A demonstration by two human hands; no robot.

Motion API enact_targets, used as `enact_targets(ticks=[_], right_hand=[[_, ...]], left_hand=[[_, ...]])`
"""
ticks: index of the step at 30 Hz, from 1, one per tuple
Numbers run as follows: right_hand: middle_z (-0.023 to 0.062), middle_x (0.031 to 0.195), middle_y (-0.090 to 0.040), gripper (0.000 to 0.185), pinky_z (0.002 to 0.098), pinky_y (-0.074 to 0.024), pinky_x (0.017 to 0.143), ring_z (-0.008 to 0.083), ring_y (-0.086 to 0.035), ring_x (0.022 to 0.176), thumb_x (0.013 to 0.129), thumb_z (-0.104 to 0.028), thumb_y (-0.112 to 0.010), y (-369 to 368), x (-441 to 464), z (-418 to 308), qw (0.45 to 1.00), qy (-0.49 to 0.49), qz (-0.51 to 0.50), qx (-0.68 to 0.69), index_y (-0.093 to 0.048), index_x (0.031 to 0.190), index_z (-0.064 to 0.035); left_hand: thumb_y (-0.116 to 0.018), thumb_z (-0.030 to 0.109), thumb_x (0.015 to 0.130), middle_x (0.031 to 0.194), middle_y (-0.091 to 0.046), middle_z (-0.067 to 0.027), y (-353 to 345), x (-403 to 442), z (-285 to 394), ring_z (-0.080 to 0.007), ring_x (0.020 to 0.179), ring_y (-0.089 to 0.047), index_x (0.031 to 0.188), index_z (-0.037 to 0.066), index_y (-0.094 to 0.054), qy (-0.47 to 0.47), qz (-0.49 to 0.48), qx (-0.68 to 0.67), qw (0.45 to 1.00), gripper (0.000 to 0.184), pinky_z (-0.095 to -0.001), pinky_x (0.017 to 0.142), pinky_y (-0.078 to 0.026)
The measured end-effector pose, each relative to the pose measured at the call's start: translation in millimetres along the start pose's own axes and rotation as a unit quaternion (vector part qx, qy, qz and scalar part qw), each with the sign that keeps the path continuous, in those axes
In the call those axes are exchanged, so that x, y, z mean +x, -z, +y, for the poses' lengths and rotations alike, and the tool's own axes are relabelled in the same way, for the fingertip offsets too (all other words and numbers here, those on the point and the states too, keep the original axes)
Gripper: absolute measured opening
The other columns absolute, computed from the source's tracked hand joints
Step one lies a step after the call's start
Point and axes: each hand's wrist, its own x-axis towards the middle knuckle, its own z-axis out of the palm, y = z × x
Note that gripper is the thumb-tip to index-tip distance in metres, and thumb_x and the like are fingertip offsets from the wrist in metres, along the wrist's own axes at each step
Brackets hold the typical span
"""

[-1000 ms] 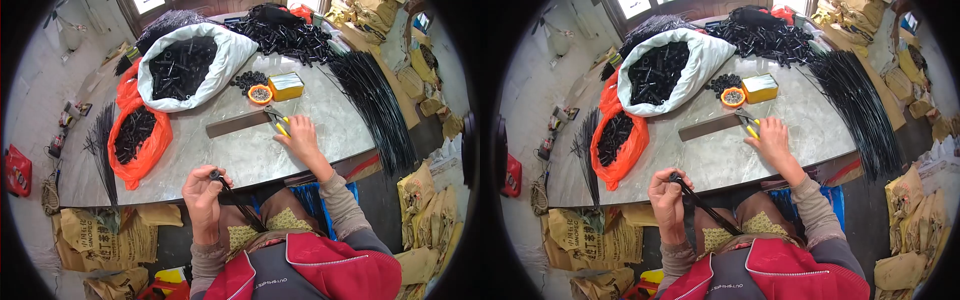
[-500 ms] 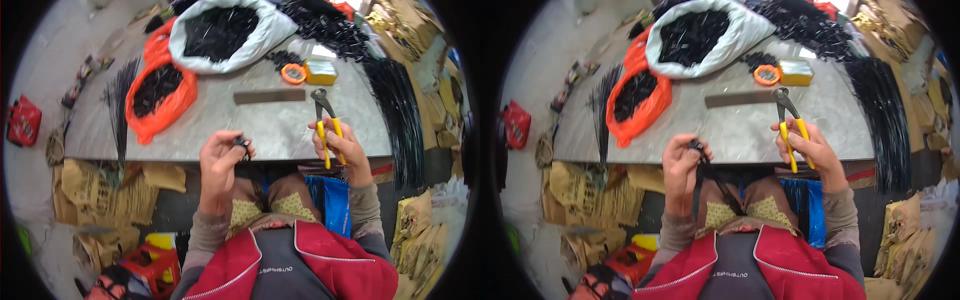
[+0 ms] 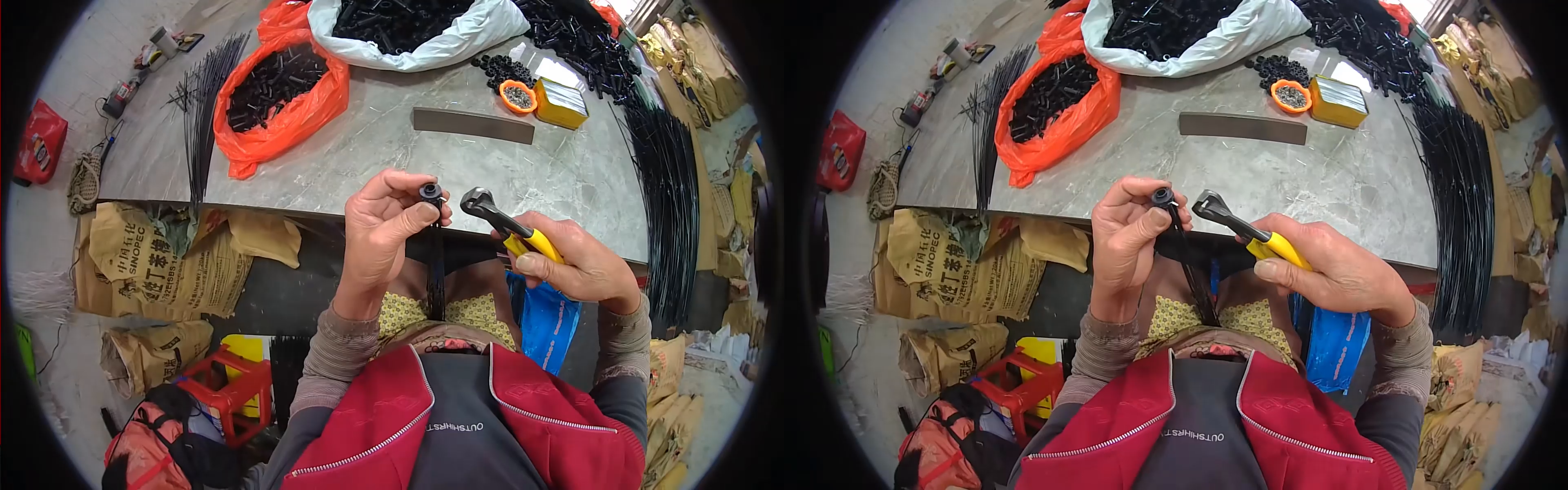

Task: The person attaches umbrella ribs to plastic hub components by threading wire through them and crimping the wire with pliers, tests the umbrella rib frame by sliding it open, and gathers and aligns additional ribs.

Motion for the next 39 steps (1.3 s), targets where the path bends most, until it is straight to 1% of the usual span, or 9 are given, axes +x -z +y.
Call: enact_targets(ticks=[4,7,16,19,22,25,34,37,39], right_hand=[[0.0088,0.067,-0.06,0.031,0.0327,-0.0487,0.058,0.0191,-0.065,0.061,0.098,-0.025,-0.056,0.0,3.3,-14.1,0.999,-0.01,-0.014,-0.032,-0.052,0.118,-0.0011],[0.0073,0.062,-0.059,0.028,0.0327,-0.048,0.056,0.0186,-0.064,0.058,0.099,-0.023,-0.055,0.3,11.6,-25.9,0.997,-0.059,-0.021,-0.043,-0.052,0.114,-0.0009],[0.0067,0.062,-0.058,0.025,0.0325,-0.0478,0.055,0.0175,-0.063,0.057,0.098,-0.022,-0.055,-3.5,11.7,-18.5,0.999,-0.046,-0.008,-0.027,-0.053,0.111,-0.0007],[0.0069,0.068,-0.062,0.027,0.0315,-0.0493,0.059,0.0168,-0.064,0.061,0.098,-0.022,-0.055,-1.8,13.0,-14.4,0.998,-0.055,-0.016,-0.015,-0.053,0.114,-0.0008],[0.0076,0.081,-0.066,0.031,0.031,-0.0505,0.067,0.0167,-0.066,0.073,0.098,-0.022,-0.056,-1.6,9.7,-5.2,0.999,0.001,-0.013,0.034,-0.053,0.121,-0.0008],[0.008,0.093,-0.067,0.036,0.0314,-0.0505,0.073,0.017,-0.066,0.082,0.098,-0.023,-0.057,-2.4,9.8,4.8,0.999,0.019,-0.005,0.05,-0.052,0.126,-0.001],[0.0097,0.094,-0.067,0.038,0.0336,-0.0504,0.072,0.0193,-0.064,0.081,0.098,-0.027,-0.056,6.5,10.9,-8.4,0.999,0.005,-0.039,0.001,-0.051,0.126,-0.0009],[0.0103,0.103,-0.07,0.049,0.0312,-0.0515,0.081,0.017,-0.066,0.093,0.096,-0.036,-0.06,12.3,11.0,-11.7,0.998,-0.025,-0.057,-0.009,-0.051,0.126,0.0008],[0.0094,0.101,-0.07,0.047,0.0299,-0.052,0.076,0.0165,-0.066,0.09,0.096,-0.035,-0.06,15.0,10.7,-19.4,0.997,-0.044,-0.064,-0.012,-0.051,0.125,0.0007]], left_hand=[[-0.07,-0.007,0.083,0.096,-0.068,-0.0154,-3.5,0.3,-2.6,-0.0197,0.084,-0.068,0.106,-0.004,-0.062,-0.016,0.0,0.0,1.0,0.025,-0.0315,0.076,-0.057],[-0.069,-0.008,0.083,0.096,-0.069,-0.0154,-6.9,0.6,-3.9,-0.0192,0.085,-0.068,0.106,-0.004,-0.062,-0.023,0.007,0.013,1.0,0.024,-0.0311,0.076,-0.058],[-0.071,-0.005,0.083,0.096,-0.068,-0.0166,-3.2,3.1,-6.2,-0.0215,0.084,-0.067,0.107,-0.004,-0.062,-0.021,0.009,0.01,1.0,0.026,-0.0335,0.074,-0.058],[-0.071,-0.005,0.082,0.096,-0.068,-0.017,-5.6,5.1,-5.1,-0.0217,0.083,-0.067,0.107,-0.004,-0.062,-0.017,0.003,0.009,1.0,0.027,-0.0338,0.075,-0.058],[-0.071,-0.006,0.082,0.096,-0.068,-0.0171,-2.0,3.4,-4.8,-0.0217,0.083,-0.067,0.107,-0.004,-0.062,-0.018,0.0,0.013,1.0,0.027,-0.034,0.075,-0.058],[-0.071,-0.006,0.082,0.096,-0.068,-0.017,-1.6,3.2,-5.7,-0.0216,0.083,-0.068,0.107,-0.004,-0.062,-0.024,-0.001,0.016,1.0,0.027,-0.0342,0.075,-0.058],[-0.072,-0.008,0.08,0.098,-0.067,-0.0148,-5.3,1.3,-7.8,-0.0221,0.088,-0.068,0.106,-0.004,-0.063,-0.035,0.008,0.031,0.999,0.027,-0.0342,0.076,-0.06],[-0.071,-0.009,0.08,0.097,-0.067,-0.0142,-5.8,0.5,-6.9,-0.022,0.089,-0.068,0.105,-0.005,-0.063,-0.041,0.006,0.032,0.999,0.027,-0.034,0.076,-0.06],[-0.071,-0.01,0.08,0.097,-0.067,-0.014,-6.4,0.3,-6.6,-0.0218,0.088,-0.068,0.105,-0.005,-0.063,-0.046,0.006,0.033,0.998,0.026,-0.0337,0.076,-0.06]])
